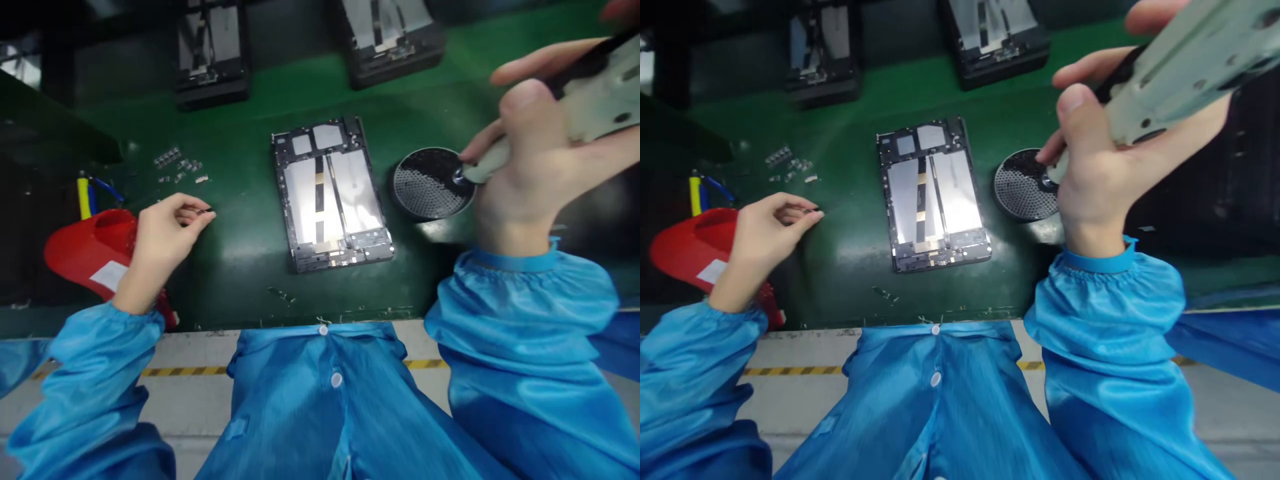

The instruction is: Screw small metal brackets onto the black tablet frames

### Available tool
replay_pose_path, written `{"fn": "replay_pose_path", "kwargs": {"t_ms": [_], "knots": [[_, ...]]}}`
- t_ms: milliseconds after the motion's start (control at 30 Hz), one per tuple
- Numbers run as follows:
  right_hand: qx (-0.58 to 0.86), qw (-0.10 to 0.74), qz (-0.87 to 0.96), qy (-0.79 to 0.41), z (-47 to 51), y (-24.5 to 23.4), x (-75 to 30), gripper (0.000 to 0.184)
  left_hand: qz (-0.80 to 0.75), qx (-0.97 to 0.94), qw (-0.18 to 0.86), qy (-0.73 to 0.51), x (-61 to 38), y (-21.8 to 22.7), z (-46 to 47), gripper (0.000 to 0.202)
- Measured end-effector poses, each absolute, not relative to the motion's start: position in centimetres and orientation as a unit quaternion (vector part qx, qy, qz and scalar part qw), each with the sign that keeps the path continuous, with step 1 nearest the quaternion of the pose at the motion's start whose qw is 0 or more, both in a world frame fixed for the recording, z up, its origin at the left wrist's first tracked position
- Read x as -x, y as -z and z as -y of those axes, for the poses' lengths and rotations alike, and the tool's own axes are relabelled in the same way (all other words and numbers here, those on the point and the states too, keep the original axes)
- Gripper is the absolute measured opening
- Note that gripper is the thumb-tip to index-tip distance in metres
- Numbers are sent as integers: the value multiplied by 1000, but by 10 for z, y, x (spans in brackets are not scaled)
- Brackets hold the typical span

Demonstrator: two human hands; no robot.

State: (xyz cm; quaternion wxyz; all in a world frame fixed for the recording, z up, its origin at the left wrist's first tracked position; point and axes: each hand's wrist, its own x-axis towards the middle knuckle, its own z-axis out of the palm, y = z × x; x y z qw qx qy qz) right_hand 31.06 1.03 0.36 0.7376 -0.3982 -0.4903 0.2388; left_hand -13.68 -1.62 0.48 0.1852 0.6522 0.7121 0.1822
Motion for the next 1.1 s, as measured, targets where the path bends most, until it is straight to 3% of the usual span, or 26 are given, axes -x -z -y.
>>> {"fn": "replay_pose_path", "kwargs": {"t_ms": [67, 133, 300, 433, 567, 633, 1100], "knots": [[339, 738, 548, -201, -15, 1, -313, 34, -736, -633, 168, -170, 151, -8, 10, 32], [293, 741, 555, -239, -19, 4, -315, 27, -755, -622, 126, -166, 163, -16, 7, 32], [294, 758, 520, -261, -21, 3, -313, 29, -716, -660, 71, -216, 139, -45, 21, 26], [295, 760, 519, -257, -24, 2, -315, 30, -682, -643, 190, -292, 75, -53, 34, 28], [279, 756, 535, -254, -24, 4, -318, 29, -639, -605, 392, -267, 32, -39, 28, 24], [266, 754, 544, -256, -23, 6, -316, 27, -625, -587, 444, -259, 24, -28, 24, 22], [292, 724, 578, -239, -16, 12, -301, 17, -617, -589, 469, -229, 30, -12, 25, 22]]}}
